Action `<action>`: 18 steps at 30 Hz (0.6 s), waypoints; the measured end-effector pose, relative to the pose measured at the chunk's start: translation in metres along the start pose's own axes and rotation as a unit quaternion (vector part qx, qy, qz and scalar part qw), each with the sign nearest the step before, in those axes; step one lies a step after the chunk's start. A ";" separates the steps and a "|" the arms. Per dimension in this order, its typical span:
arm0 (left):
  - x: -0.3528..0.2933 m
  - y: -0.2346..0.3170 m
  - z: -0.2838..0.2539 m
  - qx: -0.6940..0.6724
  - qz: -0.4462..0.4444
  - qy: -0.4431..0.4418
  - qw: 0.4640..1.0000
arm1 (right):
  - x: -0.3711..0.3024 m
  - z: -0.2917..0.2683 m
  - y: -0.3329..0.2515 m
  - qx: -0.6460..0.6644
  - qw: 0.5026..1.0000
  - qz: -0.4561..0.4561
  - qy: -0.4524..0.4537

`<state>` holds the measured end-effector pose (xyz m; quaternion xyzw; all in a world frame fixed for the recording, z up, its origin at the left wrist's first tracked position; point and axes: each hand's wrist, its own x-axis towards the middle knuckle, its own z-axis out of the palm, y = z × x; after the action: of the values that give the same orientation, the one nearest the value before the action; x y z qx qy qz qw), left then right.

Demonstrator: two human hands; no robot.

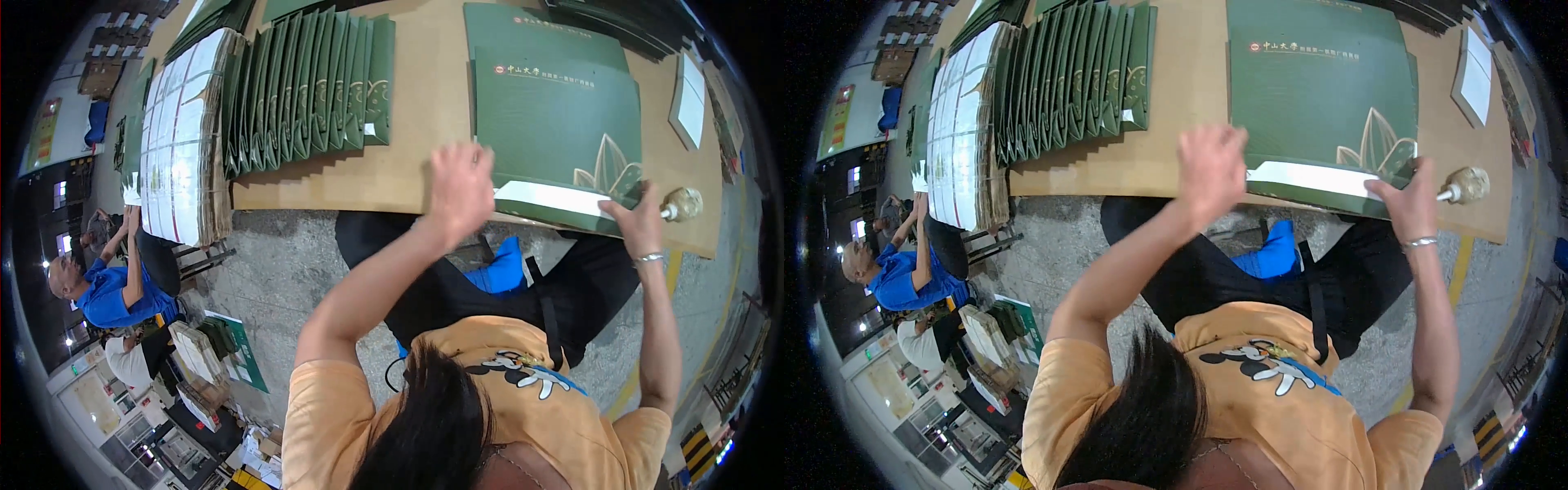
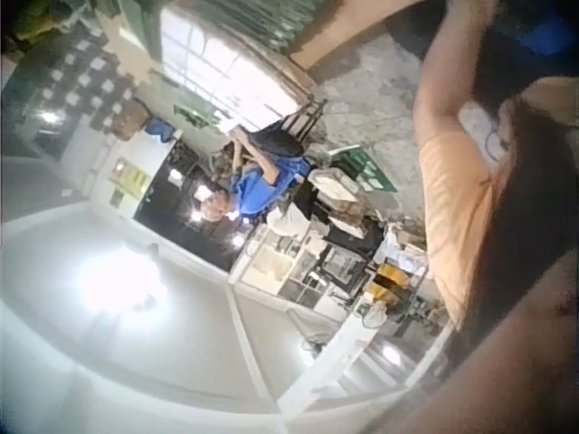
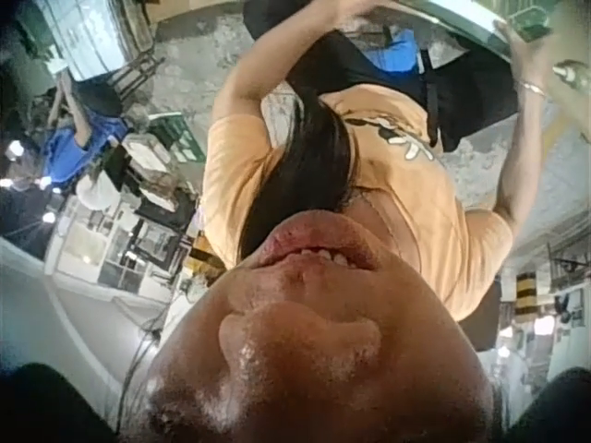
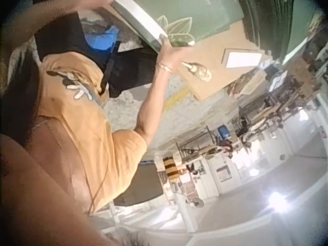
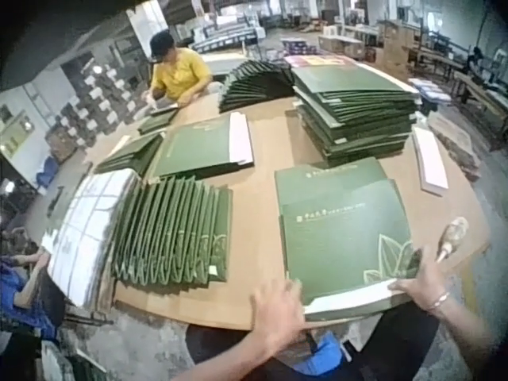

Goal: Assembling and gluing paper gift boxes at a workbench.

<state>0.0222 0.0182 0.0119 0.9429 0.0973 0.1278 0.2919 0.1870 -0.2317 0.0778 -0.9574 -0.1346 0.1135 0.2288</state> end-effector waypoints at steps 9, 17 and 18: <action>0.063 -0.094 -0.076 0.492 -0.075 -0.228 0.837 | 0.038 -0.042 -0.124 -0.054 0.983 -0.172 0.035; 0.050 -0.095 -0.107 0.396 -0.012 -0.049 0.917 | 0.053 0.053 -0.178 0.009 0.993 -0.113 -0.018; 0.051 -0.095 -0.109 0.395 -0.012 -0.048 0.917 | 0.056 0.070 -0.174 0.009 0.996 -0.082 -0.031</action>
<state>0.0273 0.1658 0.0538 0.9853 0.1366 0.0297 -0.0984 0.1839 -0.0367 0.0893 -0.9371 -0.2192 0.1250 0.2414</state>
